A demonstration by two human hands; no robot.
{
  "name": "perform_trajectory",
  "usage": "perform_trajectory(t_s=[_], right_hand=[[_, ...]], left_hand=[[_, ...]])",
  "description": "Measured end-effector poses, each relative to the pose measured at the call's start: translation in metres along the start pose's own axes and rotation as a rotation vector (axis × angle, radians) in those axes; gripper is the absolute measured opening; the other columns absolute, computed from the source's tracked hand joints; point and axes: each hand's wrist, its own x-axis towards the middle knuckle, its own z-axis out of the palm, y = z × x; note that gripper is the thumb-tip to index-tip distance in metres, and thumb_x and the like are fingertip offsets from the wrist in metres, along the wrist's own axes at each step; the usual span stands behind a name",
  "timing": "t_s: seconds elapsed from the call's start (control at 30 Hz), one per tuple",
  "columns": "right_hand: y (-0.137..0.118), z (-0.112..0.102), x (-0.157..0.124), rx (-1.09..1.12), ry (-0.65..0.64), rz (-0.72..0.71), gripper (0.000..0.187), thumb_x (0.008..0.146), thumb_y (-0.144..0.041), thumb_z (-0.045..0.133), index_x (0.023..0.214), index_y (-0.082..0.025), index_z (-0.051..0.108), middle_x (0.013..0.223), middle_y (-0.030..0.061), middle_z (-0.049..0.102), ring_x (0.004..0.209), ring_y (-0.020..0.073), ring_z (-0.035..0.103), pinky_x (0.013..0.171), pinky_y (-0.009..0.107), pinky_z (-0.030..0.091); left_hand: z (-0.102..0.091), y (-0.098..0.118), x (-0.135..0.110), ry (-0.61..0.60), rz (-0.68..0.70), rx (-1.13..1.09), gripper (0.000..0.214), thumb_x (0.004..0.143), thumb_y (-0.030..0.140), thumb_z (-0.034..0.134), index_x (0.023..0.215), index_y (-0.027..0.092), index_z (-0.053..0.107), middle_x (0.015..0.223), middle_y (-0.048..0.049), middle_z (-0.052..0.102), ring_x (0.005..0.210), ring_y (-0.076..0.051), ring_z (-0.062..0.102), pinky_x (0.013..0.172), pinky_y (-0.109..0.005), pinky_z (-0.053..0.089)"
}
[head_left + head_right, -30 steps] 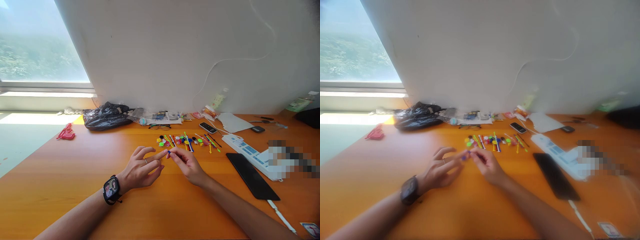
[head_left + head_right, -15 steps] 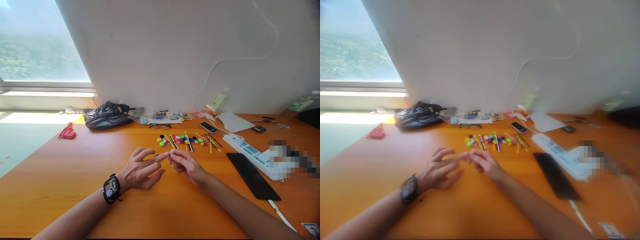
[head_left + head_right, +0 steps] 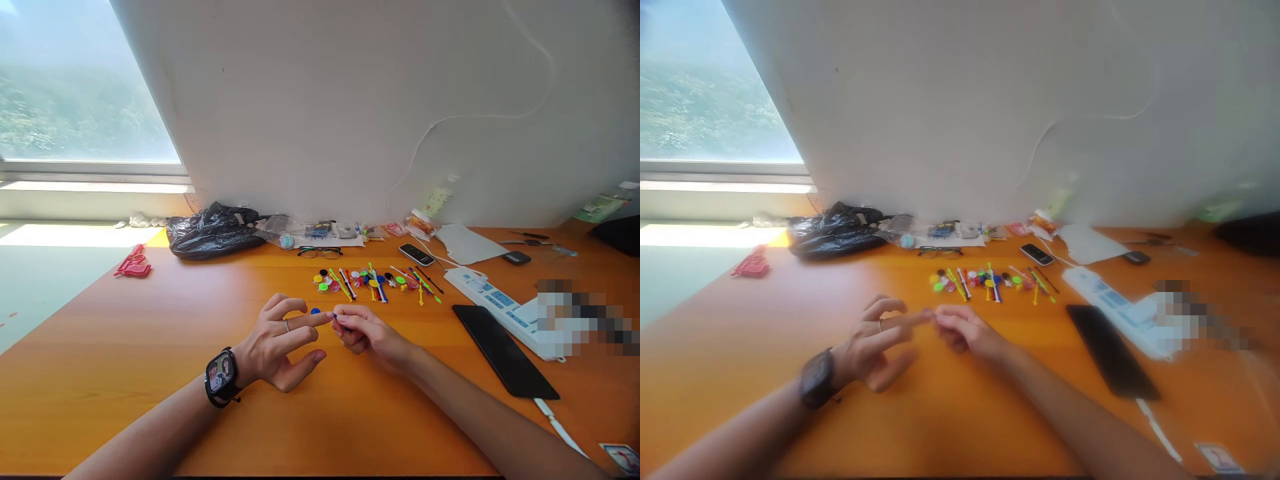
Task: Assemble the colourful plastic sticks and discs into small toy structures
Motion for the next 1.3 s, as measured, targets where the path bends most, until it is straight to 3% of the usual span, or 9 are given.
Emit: perform_trajectory(t_s=[0.13, 0.23, 0.37, 0.5, 0.6, 0.8, 0.93, 1.1, 1.3], right_hand=[[0.003, 0.000, 0.002, -0.117, 0.013, -0.052, 0.039, 0.098, -0.053, 0.061, 0.078, -0.020, 0.054, 0.064, -0.0065, 0.029, 0.057, 0.0109, 0.020, 0.052, 0.028, 0.012], [0.004, -0.001, 0.003, -0.337, 0.081, -0.228, 0.039, 0.101, -0.053, 0.057, 0.081, -0.020, 0.060, 0.067, -0.0037, 0.039, 0.062, 0.0125, 0.032, 0.056, 0.027, 0.023], [0.008, 0.002, 0.003, -0.574, 0.178, -0.371, 0.037, 0.104, -0.050, 0.055, 0.086, -0.020, 0.064, 0.075, -0.0011, 0.049, 0.070, 0.0148, 0.042, 0.065, 0.029, 0.032], [0.012, 0.003, 0.003, -0.619, 0.159, -0.360, 0.036, 0.106, -0.049, 0.052, 0.090, -0.020, 0.065, 0.075, -0.0015, 0.048, 0.068, 0.0148, 0.039, 0.063, 0.029, 0.031], [0.013, 0.002, 0.002, -0.633, 0.139, -0.348, 0.036, 0.107, -0.048, 0.050, 0.089, -0.019, 0.064, 0.074, -0.0020, 0.045, 0.069, 0.0147, 0.039, 0.064, 0.028, 0.031], [0.013, 0.000, 0.004, -0.573, 0.127, -0.310, 0.039, 0.106, -0.051, 0.051, 0.087, -0.019, 0.062, 0.075, -0.0023, 0.046, 0.070, 0.0145, 0.040, 0.066, 0.028, 0.031], [0.022, -0.007, 0.012, -0.448, 0.208, -0.260, 0.035, 0.104, -0.052, 0.054, 0.089, -0.021, 0.056, 0.073, -0.0045, 0.043, 0.066, 0.0133, 0.037, 0.062, 0.027, 0.031], [0.030, -0.018, 0.023, -0.391, 0.356, -0.242, 0.031, 0.098, -0.051, 0.061, 0.092, -0.021, 0.057, 0.075, -0.0038, 0.048, 0.066, 0.0137, 0.041, 0.060, 0.026, 0.033], [0.034, -0.024, 0.027, -0.442, 0.457, -0.275, 0.030, 0.097, -0.049, 0.060, 0.106, -0.021, 0.061, 0.083, -0.0006, 0.057, 0.072, 0.0160, 0.048, 0.065, 0.028, 0.036]], left_hand=[[0.002, 0.002, 0.000, -0.010, 0.034, -0.038, 0.009, 0.086, 0.028, 0.068, 0.088, 0.023, 0.061, 0.111, -0.0067, 0.082, 0.091, -0.025, 0.067, 0.075, -0.040, 0.050], [0.006, 0.002, -0.001, 0.058, 0.026, 0.004, 0.012, 0.088, 0.021, 0.073, 0.095, 0.023, 0.063, 0.109, -0.0049, 0.082, 0.087, -0.021, 0.069, 0.074, -0.036, 0.052], [0.015, -0.003, -0.004, 0.170, -0.173, -0.100, 0.024, 0.090, 0.012, 0.075, 0.108, 0.023, 0.064, 0.106, -0.0063, 0.079, 0.091, -0.019, 0.071, 0.080, -0.033, 0.057], [0.021, -0.006, -0.005, 0.070, -0.295, -0.202, 0.028, 0.095, 0.019, 0.073, 0.122, 0.021, 0.065, 0.110, -0.0104, 0.074, 0.100, -0.021, 0.071, 0.087, -0.035, 0.059], [0.022, -0.006, -0.005, -0.008, -0.299, -0.237, 0.016, 0.100, 0.020, 0.067, 0.115, 0.021, 0.069, 0.102, -0.0087, 0.075, 0.092, -0.019, 0.070, 0.083, -0.033, 0.058], [0.024, -0.005, -0.006, 0.020, -0.434, -0.312, 0.008, 0.100, 0.027, 0.067, 0.101, 0.020, 0.071, 0.089, -0.0063, 0.073, 0.082, -0.017, 0.067, 0.075, -0.030, 0.055], [0.029, -0.012, -0.009, 0.054, -0.616, -0.346, 0.018, 0.096, 0.038, 0.073, 0.097, 0.020, 0.072, 0.087, -0.0035, 0.074, 0.074, -0.015, 0.062, 0.067, -0.028, 0.050], [0.030, -0.031, -0.014, 0.048, -0.872, -0.323, 0.035, 0.102, 0.048, 0.060, 0.089, 0.019, 0.074, 0.083, -0.0028, 0.076, 0.069, -0.015, 0.061, 0.061, -0.027, 0.045], [0.031, -0.058, -0.027, 0.000, -0.979, -0.284, 0.050, 0.106, 0.052, 0.044, 0.075, 0.018, 0.063, 0.067, -0.0014, 0.065, 0.062, -0.015, 0.058, 0.059, -0.027, 0.044]])
